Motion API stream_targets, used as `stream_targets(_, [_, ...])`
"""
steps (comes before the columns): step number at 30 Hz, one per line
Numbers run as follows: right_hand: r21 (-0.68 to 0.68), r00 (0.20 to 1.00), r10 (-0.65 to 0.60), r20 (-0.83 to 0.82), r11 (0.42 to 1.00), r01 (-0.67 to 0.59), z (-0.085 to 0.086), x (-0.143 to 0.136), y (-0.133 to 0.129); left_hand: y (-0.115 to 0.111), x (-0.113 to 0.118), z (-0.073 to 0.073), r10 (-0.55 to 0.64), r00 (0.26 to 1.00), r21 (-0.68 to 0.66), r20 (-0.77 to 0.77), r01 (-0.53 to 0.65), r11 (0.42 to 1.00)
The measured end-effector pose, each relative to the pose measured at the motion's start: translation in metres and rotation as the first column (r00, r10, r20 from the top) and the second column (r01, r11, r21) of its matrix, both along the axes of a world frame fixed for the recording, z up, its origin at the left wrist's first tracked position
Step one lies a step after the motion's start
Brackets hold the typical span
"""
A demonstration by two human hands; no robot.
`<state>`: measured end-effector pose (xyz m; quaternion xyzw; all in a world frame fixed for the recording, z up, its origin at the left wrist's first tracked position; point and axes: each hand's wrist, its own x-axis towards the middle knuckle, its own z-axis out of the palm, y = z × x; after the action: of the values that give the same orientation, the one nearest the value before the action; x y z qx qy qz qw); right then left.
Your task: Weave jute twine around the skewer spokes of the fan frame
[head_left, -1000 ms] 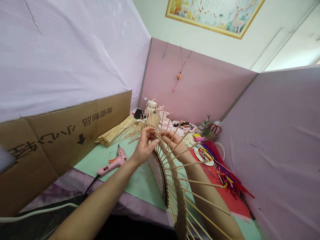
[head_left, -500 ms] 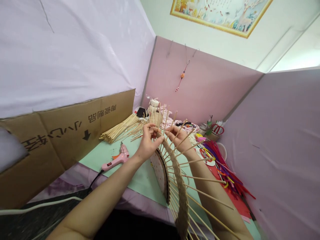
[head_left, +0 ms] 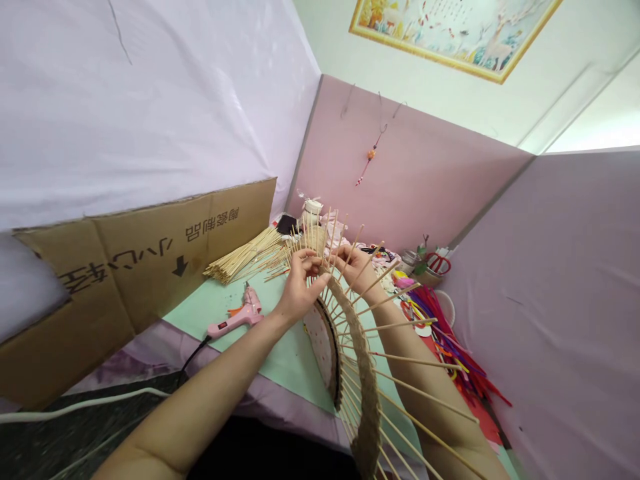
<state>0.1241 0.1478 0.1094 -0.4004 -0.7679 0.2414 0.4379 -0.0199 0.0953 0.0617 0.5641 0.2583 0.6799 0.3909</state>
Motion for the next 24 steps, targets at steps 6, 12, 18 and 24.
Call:
stream_targets(6, [0.025, 0.998, -0.033, 0.049, 0.999, 0.032, 0.013, 0.000, 0.000, 0.003, -0.005, 0.002, 0.021, 0.996, 0.070, -0.084, -0.015, 0.997])
stream_targets(12, [0.044, 0.996, -0.038, 0.076, 0.998, 0.035, 0.023, 0.000, 0.000, 0.012, -0.011, -0.003, 0.122, 0.968, 0.176, -0.219, -0.084, 0.981])
stream_targets(18, [0.052, 0.995, -0.004, 0.099, 0.999, -0.001, 0.024, -0.001, 0.006, 0.015, -0.020, 0.000, 0.236, 0.903, 0.301, -0.357, -0.128, 0.945])
stream_targets(24, [0.080, 0.994, 0.042, 0.104, 0.995, -0.050, 0.026, -0.002, 0.008, 0.015, -0.023, 0.007, 0.296, 0.840, 0.332, -0.455, -0.149, 0.931])
